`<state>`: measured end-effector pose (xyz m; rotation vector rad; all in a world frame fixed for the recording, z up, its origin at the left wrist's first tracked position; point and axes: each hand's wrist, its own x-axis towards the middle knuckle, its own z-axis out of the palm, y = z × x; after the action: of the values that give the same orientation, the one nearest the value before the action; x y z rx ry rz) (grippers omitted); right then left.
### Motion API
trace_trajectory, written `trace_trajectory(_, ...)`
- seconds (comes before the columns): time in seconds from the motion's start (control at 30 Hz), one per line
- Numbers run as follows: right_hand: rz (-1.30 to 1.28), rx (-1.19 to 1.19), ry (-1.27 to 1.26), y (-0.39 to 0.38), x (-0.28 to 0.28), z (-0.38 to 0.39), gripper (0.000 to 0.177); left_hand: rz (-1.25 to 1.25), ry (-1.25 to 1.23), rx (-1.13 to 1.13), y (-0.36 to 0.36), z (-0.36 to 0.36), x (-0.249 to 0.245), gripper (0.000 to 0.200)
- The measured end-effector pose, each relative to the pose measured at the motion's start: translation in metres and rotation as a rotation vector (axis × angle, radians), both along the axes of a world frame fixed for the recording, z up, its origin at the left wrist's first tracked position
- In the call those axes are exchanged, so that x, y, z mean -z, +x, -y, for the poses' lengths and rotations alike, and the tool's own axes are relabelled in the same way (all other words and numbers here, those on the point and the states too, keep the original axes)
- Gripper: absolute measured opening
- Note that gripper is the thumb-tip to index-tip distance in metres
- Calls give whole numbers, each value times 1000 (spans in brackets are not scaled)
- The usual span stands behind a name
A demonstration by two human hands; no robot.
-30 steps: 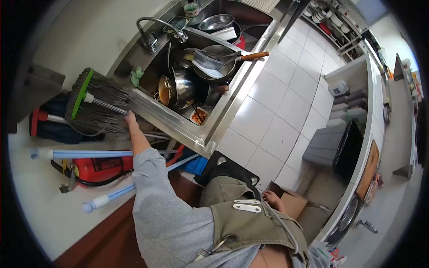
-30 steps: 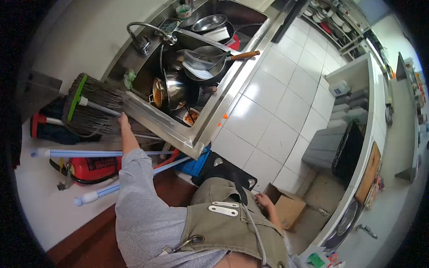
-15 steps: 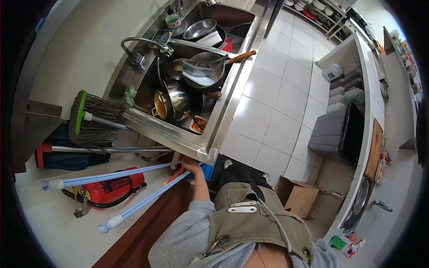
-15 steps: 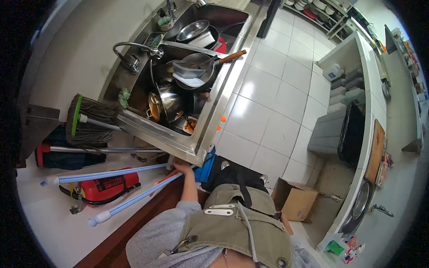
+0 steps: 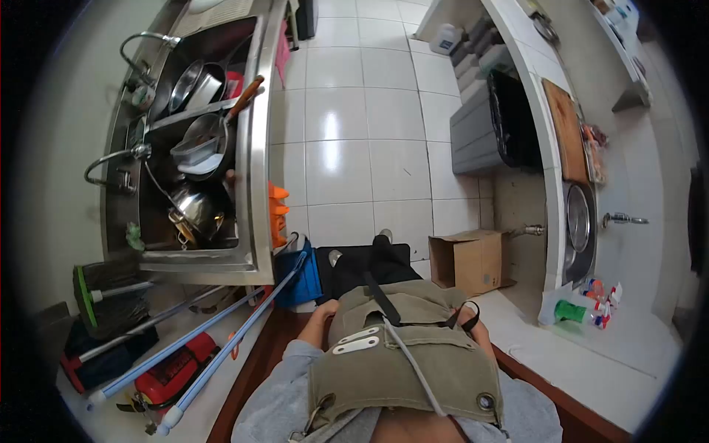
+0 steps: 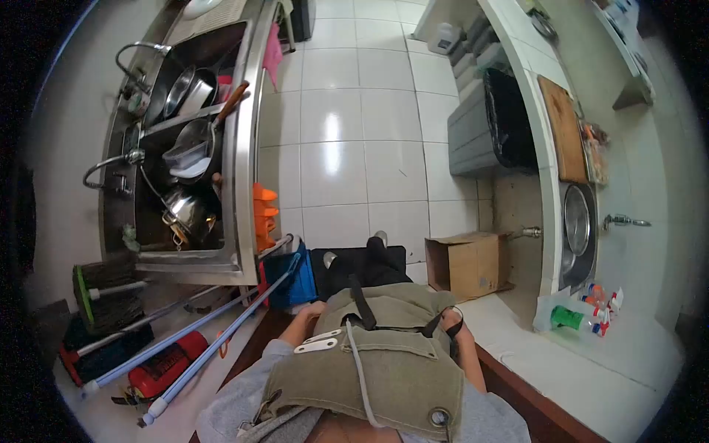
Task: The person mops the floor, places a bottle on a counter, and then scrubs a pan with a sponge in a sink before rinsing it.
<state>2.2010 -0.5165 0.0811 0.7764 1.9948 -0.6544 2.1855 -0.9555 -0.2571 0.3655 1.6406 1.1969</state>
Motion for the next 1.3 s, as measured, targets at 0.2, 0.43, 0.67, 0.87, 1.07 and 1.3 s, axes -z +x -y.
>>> trace_trajectory(0.2,-34,-34,-36,3,-11,-36,48,155,-105,-99,-91,-27,-214,24)
trace_trajectory(0.43,-35,-150,-93,-31,-35,-108,49,-17,-313,-127,-78,-106,-293,33)
trace_trajectory(0.67,-29,-190,-156,-65,-48,-127,50,-116,-492,-182,-71,-141,-314,33)
trace_trajectory(0.87,-26,-147,-189,-75,-67,-120,51,-148,-497,-62,-100,-154,-318,32)
trace_trajectory(1.07,-58,-141,-161,-55,-69,-124,47,-195,-529,12,-124,-163,-312,33)
trace_trajectory(1.3,-78,-162,-84,2,-47,-115,40,-302,-477,385,-189,-184,-303,33)
